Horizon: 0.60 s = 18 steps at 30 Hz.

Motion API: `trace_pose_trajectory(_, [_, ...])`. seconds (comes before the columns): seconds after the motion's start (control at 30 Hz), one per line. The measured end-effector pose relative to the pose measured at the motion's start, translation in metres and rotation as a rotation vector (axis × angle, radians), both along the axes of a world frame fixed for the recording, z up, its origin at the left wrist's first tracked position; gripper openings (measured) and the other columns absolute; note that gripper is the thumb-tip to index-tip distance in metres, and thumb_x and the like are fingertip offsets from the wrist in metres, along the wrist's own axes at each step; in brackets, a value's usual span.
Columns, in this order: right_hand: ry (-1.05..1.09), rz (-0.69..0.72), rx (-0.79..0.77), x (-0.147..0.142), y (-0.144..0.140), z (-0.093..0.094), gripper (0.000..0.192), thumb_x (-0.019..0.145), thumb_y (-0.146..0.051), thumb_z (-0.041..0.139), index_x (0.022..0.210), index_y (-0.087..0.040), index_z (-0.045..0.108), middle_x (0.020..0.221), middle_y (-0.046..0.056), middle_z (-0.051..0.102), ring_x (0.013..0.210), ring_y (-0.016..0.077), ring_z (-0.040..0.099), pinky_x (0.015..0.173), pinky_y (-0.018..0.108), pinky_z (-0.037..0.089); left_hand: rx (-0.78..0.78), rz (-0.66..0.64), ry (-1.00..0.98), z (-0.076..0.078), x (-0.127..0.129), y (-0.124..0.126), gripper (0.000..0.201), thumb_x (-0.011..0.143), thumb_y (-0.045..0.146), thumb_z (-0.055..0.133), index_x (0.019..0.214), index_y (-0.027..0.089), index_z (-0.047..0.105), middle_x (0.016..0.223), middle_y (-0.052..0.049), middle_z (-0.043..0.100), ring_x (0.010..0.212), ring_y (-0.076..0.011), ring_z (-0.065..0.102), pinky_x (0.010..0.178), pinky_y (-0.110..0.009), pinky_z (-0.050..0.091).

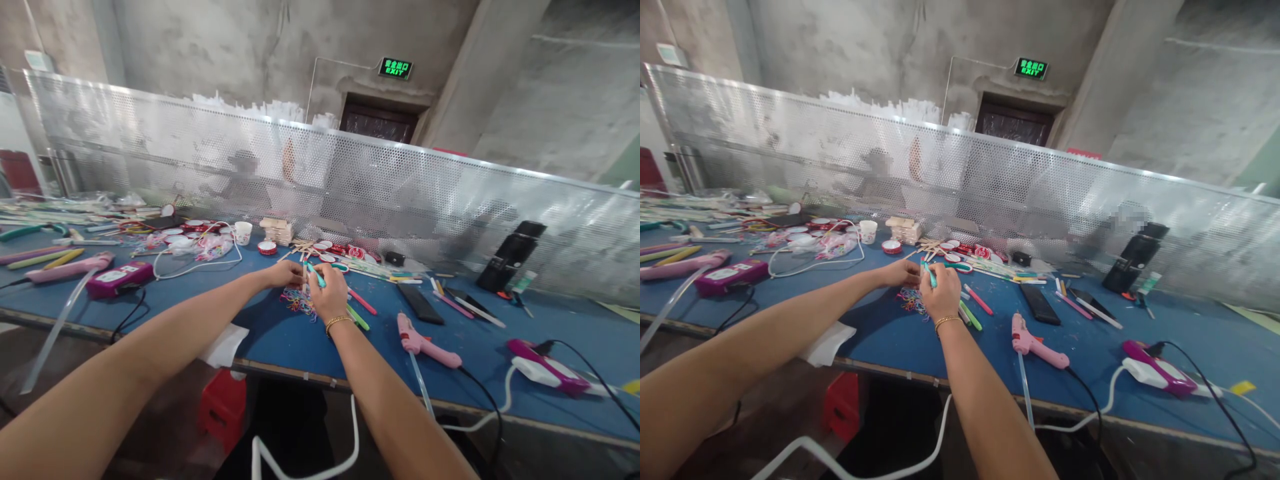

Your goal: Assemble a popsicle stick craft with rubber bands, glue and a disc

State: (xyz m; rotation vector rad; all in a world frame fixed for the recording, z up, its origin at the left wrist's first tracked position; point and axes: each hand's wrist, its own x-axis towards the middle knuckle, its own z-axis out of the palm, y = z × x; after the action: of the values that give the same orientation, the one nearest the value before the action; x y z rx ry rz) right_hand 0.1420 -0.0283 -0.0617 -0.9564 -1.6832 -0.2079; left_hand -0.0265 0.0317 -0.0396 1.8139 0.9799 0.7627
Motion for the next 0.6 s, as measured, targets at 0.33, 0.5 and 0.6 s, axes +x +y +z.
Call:
trace_pose_trajectory(0.33, [-0.006,0.009,-0.007,0.0002,-0.0005,0.0007,0.013,0.090,-0.028,0.051,0.095,-0.019,0.060,0.086,0.005,0.065,0.085,0.0204,0.055,0.081,0.032,0.041,0.011,-0.004,0.018,0.0001,-0.0003,-0.0001,0.026,0.060,0.034,0.077,0.064,0.013,0.062,0.055,0.001,0.061,0.048,-0.0093,0.051,0.049,-0.022,0.037])
trace_pose_trajectory(0.5, [-0.004,0.037,0.005,-0.0003,-0.0015,0.0008,0.013,0.091,-0.028,0.051,0.094,-0.020,0.060,0.087,0.005,0.065,0.086,0.0201,0.055,0.082,0.032,0.041,-0.008,-0.021,-0.008,-0.0010,-0.0003,0.0017,0.024,0.060,0.032,0.076,0.064,0.013,0.062,0.055,0.001,0.060,0.050,-0.0099,0.052,0.050,-0.022,0.038])
trace_pose_trajectory(0.6, [-0.020,0.031,-0.005,-0.0008,-0.0015,0.0008,0.012,0.090,-0.027,0.051,0.094,-0.020,0.060,0.085,0.005,0.065,0.086,0.0202,0.055,0.082,0.032,0.041,0.002,-0.024,-0.006,-0.0010,-0.0004,0.0016,0.023,0.061,0.031,0.076,0.063,0.013,0.062,0.054,0.001,0.060,0.048,-0.0093,0.050,0.049,-0.021,0.037])
